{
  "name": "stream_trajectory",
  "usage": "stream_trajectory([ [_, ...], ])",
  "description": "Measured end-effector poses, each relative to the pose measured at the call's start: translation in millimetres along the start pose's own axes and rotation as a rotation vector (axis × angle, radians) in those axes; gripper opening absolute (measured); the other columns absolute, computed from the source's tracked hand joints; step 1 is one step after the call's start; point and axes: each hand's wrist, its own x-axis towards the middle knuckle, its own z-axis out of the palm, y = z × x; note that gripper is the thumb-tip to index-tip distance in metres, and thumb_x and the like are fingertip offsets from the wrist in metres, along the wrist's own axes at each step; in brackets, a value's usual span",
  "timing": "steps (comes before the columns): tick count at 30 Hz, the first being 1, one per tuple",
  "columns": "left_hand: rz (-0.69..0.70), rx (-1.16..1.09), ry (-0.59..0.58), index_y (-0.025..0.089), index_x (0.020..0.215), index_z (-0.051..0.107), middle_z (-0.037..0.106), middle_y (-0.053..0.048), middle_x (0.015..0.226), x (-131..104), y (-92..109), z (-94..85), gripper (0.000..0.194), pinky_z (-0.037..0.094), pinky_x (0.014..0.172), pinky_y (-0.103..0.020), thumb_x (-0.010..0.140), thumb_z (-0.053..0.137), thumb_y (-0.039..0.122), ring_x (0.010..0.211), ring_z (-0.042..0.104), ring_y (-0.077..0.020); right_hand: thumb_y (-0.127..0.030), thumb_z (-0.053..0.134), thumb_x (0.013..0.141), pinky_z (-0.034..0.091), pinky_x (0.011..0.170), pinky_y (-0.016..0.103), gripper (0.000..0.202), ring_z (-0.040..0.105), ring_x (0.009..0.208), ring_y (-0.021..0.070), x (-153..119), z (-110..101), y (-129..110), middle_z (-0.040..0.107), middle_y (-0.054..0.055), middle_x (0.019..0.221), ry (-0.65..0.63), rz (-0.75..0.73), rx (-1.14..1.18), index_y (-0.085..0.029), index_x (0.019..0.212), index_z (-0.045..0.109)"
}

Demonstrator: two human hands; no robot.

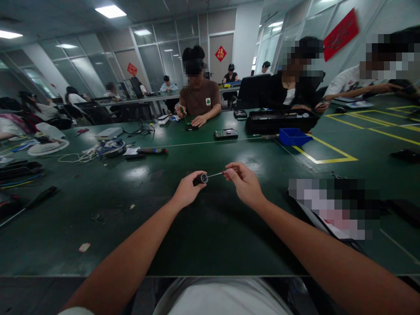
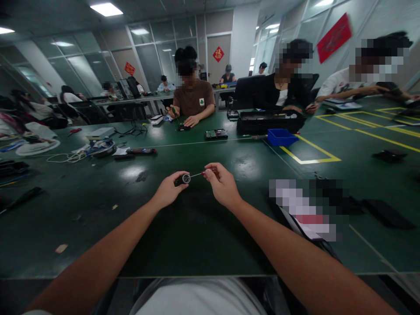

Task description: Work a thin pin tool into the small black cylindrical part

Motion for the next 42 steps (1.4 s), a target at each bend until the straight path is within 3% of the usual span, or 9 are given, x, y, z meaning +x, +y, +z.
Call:
stream_trajectory([
  [6,0.013,0.058,0.020,0.022,0.124,0.066,0.068,-0.006,0.126,-4,13,-0.1,0.044,0.040,0.111,-0.043,0.081,0.069,0.013,0.119,0.061,-0.0244,-0.044,0.057,0.091,0.055,0.075,0.038,0.024,0.067,0.078,0.0196,1,1,5,0.072,0.005,0.085,0.018,0.006,-0.041,-0.022,0.099,0.062],
  [19,0.069,0.064,0.007,0.025,0.126,0.067,0.068,-0.004,0.128,-5,7,-1.3,0.044,0.038,0.113,-0.041,0.082,0.071,0.017,0.124,0.059,-0.0234,-0.046,0.060,0.090,0.054,0.073,0.036,0.027,0.068,0.075,0.0191,2,-3,-2,0.072,0.005,0.083,0.001,-0.002,-0.051,-0.021,0.094,0.066],
  [25,0.117,0.109,-0.018,0.028,0.128,0.066,0.068,-0.004,0.128,-5,2,-0.3,0.046,0.039,0.112,-0.044,0.083,0.071,0.020,0.122,0.059,-0.0242,-0.040,0.056,0.092,0.050,0.065,0.032,0.021,0.062,0.066,0.0162,2,-5,1,0.065,0.000,0.072,-0.039,-0.009,-0.039,-0.021,0.098,0.063],
  [30,0.147,0.158,-0.021,0.029,0.127,0.066,0.069,-0.004,0.124,-5,0,1.3,0.044,0.041,0.108,-0.044,0.084,0.071,0.020,0.117,0.061,-0.0240,-0.050,0.050,0.095,0.041,0.054,0.029,0.033,0.053,0.054,0.0147,0,-4,-4,0.055,-0.002,0.059,-0.031,0.026,-0.146,-0.022,0.087,0.064],
  [37,0.111,0.205,-0.002,0.029,0.128,0.065,0.070,-0.005,0.120,-6,9,-0.1,0.043,0.039,0.109,-0.048,0.086,0.069,0.024,0.114,0.062,-0.0251,-0.034,0.054,0.090,0.049,0.072,0.034,0.018,0.062,0.075,0.0179,0,-2,2,0.067,0.002,0.086,0.027,0.001,-0.050,-0.024,0.103,0.061],
  [42,0.082,0.212,0.018,0.028,0.127,0.065,0.070,-0.005,0.121,-6,12,-0.4,0.042,0.038,0.111,-0.049,0.086,0.069,0.024,0.114,0.062,-0.0255,-0.044,0.050,0.093,0.047,0.064,0.033,0.025,0.056,0.064,0.0160,-1,0,0,0.063,0.001,0.077,0.000,0.046,-0.084,-0.023,0.092,0.063],
])
